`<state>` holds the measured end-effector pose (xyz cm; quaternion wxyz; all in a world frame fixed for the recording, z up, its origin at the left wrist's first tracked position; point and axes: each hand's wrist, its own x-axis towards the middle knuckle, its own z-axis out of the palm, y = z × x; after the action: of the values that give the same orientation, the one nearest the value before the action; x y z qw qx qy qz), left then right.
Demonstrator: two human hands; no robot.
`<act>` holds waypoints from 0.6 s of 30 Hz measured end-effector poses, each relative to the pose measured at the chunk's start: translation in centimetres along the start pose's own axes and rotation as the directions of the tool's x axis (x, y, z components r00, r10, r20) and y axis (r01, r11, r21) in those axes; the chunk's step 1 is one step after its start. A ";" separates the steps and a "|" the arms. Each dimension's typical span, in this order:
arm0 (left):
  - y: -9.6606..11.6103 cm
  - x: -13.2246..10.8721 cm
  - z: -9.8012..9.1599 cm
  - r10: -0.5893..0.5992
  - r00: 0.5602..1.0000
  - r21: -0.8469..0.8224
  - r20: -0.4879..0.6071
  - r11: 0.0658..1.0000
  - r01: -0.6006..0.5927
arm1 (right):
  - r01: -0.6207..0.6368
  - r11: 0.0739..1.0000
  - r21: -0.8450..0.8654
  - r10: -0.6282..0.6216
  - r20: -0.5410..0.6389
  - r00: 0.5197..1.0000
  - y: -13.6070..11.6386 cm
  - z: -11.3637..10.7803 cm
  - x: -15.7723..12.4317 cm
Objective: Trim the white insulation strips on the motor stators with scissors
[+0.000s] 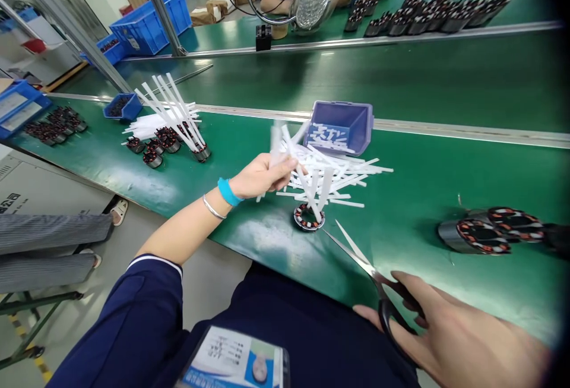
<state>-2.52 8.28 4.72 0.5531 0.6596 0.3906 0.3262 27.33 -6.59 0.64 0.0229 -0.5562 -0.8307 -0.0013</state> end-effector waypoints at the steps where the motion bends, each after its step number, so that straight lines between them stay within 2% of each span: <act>1: -0.1 0.0 0.2 0.014 0.999 0.026 0.042 1.000 -0.016 | 0.019 0.999 -0.033 -0.019 0.011 1.000 0.1 -0.2 0.6; 5: 0.8 1.2 2.4 0.144 0.969 0.260 0.200 0.946 -0.195 | 0.087 0.990 -0.108 -0.077 0.092 0.993 -0.9 -1.5 3.4; 7: 1.6 2.2 3.7 0.159 0.957 0.383 0.244 0.890 -0.246 | 0.087 0.986 -0.145 -0.073 0.101 0.992 -1.8 -2.1 4.5; 9: 2.2 3.2 4.4 0.108 0.945 0.467 0.308 0.848 -0.249 | 0.067 0.981 -0.181 -0.046 0.119 0.992 -2.6 -2.6 5.3; 12: 2.8 4.2 4.6 0.021 0.926 0.512 0.378 0.828 -0.228 | 0.052 0.979 -0.198 -0.017 0.175 0.984 -3.1 -3.1 6.0; 18: 2.9 4.6 4.0 -0.020 0.915 0.514 0.404 0.832 -0.208 | 0.062 0.981 -0.185 -0.031 0.163 0.986 -2.1 -3.3 6.6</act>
<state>3.62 10.20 6.91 0.3915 0.8601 0.3146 0.0894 22.95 -1.38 4.25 -0.0965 -0.5346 -0.8388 -0.0362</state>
